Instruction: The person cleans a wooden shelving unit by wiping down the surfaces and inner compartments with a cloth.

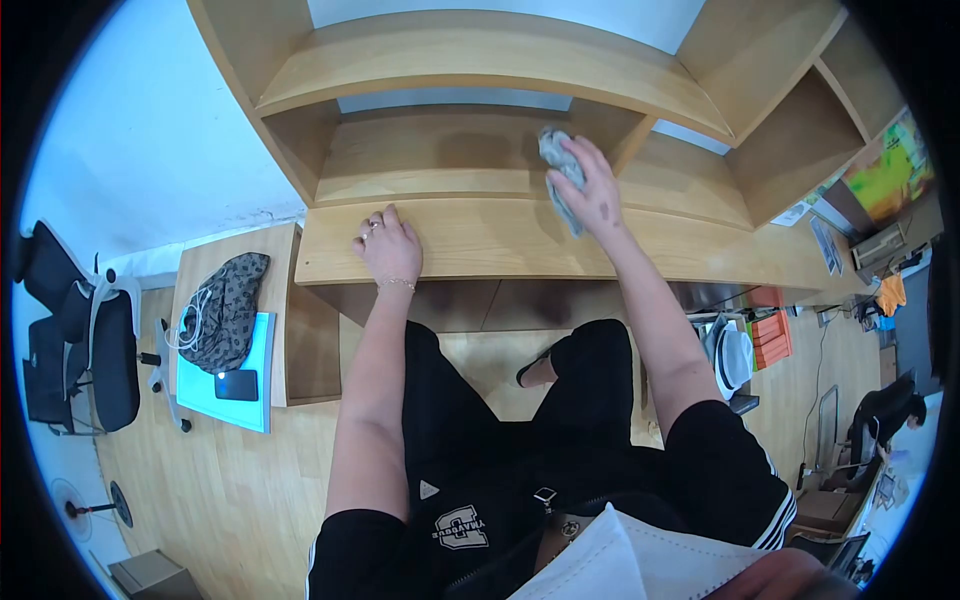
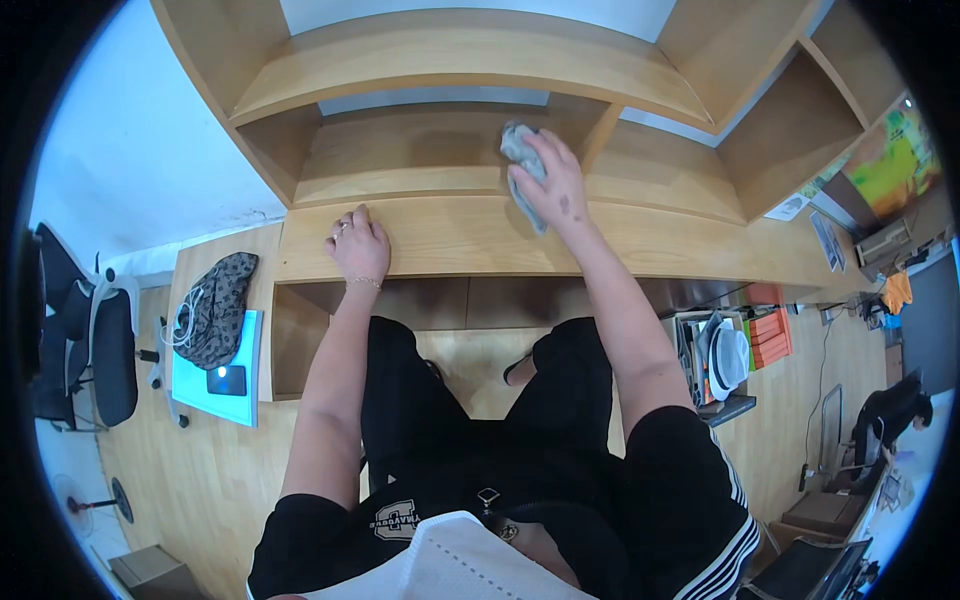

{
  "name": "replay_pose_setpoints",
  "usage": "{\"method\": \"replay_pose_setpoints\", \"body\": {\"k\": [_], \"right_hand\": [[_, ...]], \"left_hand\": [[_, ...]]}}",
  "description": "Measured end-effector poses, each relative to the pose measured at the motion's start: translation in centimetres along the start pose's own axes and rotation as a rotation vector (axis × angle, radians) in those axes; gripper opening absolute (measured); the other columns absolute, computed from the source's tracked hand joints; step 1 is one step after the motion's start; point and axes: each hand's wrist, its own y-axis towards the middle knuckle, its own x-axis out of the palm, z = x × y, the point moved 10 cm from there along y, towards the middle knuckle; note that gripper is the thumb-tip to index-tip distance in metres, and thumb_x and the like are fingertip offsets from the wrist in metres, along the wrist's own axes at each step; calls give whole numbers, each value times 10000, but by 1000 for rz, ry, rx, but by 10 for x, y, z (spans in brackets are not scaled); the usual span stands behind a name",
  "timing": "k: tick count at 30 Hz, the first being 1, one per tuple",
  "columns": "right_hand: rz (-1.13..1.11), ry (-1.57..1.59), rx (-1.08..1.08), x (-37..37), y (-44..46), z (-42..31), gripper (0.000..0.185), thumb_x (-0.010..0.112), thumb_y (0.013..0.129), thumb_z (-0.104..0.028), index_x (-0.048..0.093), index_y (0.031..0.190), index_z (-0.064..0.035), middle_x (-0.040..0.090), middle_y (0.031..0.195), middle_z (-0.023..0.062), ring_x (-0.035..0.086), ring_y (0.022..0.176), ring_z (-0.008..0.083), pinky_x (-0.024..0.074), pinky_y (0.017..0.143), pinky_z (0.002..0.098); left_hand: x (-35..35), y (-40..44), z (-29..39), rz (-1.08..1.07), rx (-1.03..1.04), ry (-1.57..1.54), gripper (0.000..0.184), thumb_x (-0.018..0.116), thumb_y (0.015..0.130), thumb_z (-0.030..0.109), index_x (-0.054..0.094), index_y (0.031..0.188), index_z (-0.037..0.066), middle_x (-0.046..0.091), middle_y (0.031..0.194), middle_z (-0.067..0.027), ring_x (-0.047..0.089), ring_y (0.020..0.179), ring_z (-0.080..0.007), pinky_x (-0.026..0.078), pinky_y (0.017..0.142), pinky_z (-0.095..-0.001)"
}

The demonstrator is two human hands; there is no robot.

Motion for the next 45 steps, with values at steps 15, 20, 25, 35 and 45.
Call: {"method": "replay_pose_setpoints", "body": {"k": [15, 20, 25, 35, 45], "right_hand": [[-376, -449, 353, 128, 20, 126, 673, 522, 841, -576, 360, 1425, -281, 306, 1476, 205, 302, 1354, 395, 254, 1113, 480], [-323, -390, 302, 141, 40, 150, 708, 573, 837, -549, 341, 1432, -241, 321, 1475, 180, 308, 1350, 396, 288, 1101, 472], [-249, -135, 312, 142, 61, 159, 809, 646, 774, -554, 361, 1414, -151, 377, 1439, 183, 368, 1322, 364, 328, 1084, 428], [-148, -618, 363, 201, 101, 90, 724, 607, 768, -559, 462, 1331, -128, 492, 1323, 188, 427, 1264, 349, 378, 1020, 433], [-136, 2277, 1217, 395, 13, -170, 652, 518, 808, -586, 464, 1289, -148, 455, 1333, 135, 351, 1255, 332, 256, 1013, 538]], "left_hand": [[-4, 7, -9, -125, 50, -134, 473, 580, 856, 304, 508, 1279, 106, 588, 1182, -117, 494, 1159, -295, 301, 970, -510], [-35, 24, -85, 95, 24, 117, 525, 555, 874, 374, 470, 1322, 112, 506, 1304, -143, 405, 1262, -331, 241, 995, -586], [-15, 17, -156, 65, -328, 118, 590, 551, 863, 480, 488, 1311, 102, 512, 1314, -139, 397, 1266, -347, 233, 992, -588], [-27, 21, -150, 83, -348, -5, 543, 595, 816, 477, 549, 1198, 95, 596, 1166, -142, 535, 1119, -309, 373, 896, -528], [5, 21, -182, -41, -535, -449, 740, 605, 804, 432, 395, 1359, -11, 423, 1359, -244, 258, 1365, -410, 103, 1110, -593]]}}
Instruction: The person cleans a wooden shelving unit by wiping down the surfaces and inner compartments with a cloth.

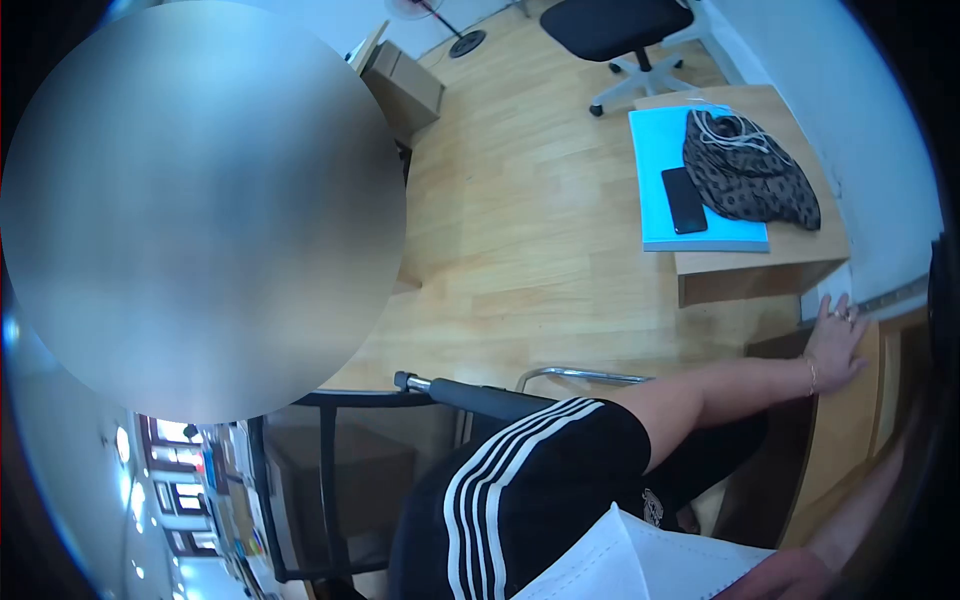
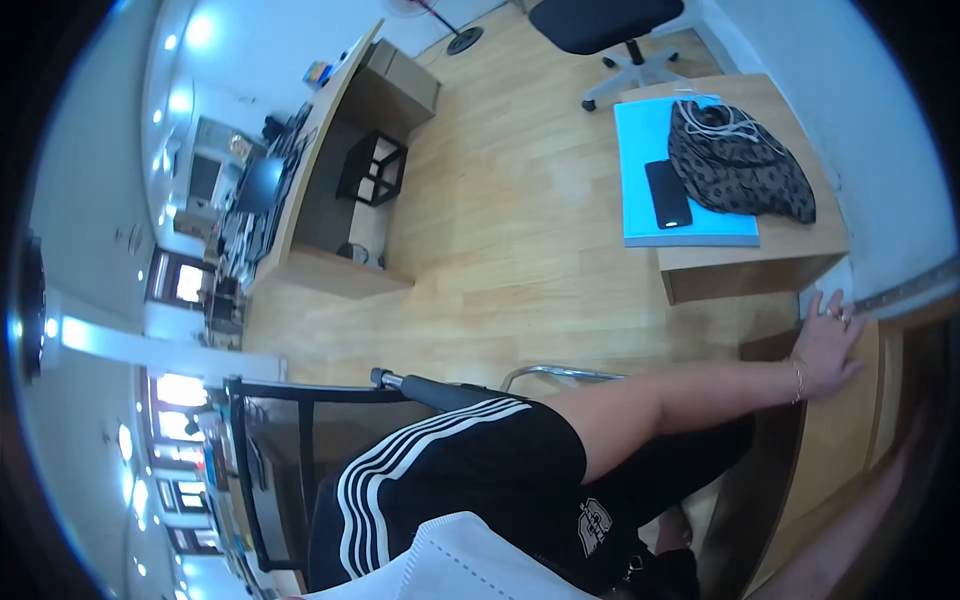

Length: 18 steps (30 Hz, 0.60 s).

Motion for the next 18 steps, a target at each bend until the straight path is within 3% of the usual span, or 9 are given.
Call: {"method": "replay_pose_setpoints", "body": {"k": [5, 8, 10, 13, 18], "right_hand": [[8, 264, 172, 28, -49, 92, 622, 473, 829, -599, 464, 1268, -159, 436, 1337, 108, 313, 1250, 324, 194, 1010, 591], [13, 230, 202, 43, -72, 131, 607, 446, 841, -607, 465, 1255, -165, 425, 1340, 92, 291, 1248, 319, 157, 1008, 622], [44, 50, 105, 48, -78, 132, 593, 439, 844, -607, 470, 1243, -169, 431, 1333, 79, 286, 1246, 313, 151, 1006, 627], [116, 432, 324, 70, -95, 139, 576, 444, 845, -598, 476, 1236, -176, 466, 1307, 53, 299, 1243, 297, 166, 1005, 614], [-19, 605, 231, 50, -72, 137, 550, 444, 854, -582, 480, 1231, -182, 485, 1306, 38, 314, 1239, 280, 165, 1012, 606]], "left_hand": [[4, -14, 8, -2, -1, 54, 709, 596, 810, 449, 430, 1321, -14, 428, 1347, -239, 251, 1362, -399, 83, 1118, -575], [-2, -15, 12, -29, -8, 14, 678, 570, 829, 436, 440, 1304, -29, 435, 1321, -260, 237, 1359, -420, 87, 1115, -577], [5, -13, 11, -31, -11, 40, 684, 570, 827, 439, 440, 1305, -32, 437, 1320, -260, 227, 1365, -422, 79, 1117, -582], [10, -10, 8, -4, -10, 41, 722, 575, 810, 466, 433, 1311, -35, 445, 1326, -261, 239, 1364, -423, 50, 1121, -583], [18, -7, 4, -21, -29, 53, 753, 569, 809, 477, 412, 1325, -49, 441, 1334, -267, 228, 1372, -426, 37, 1125, -579]]}}
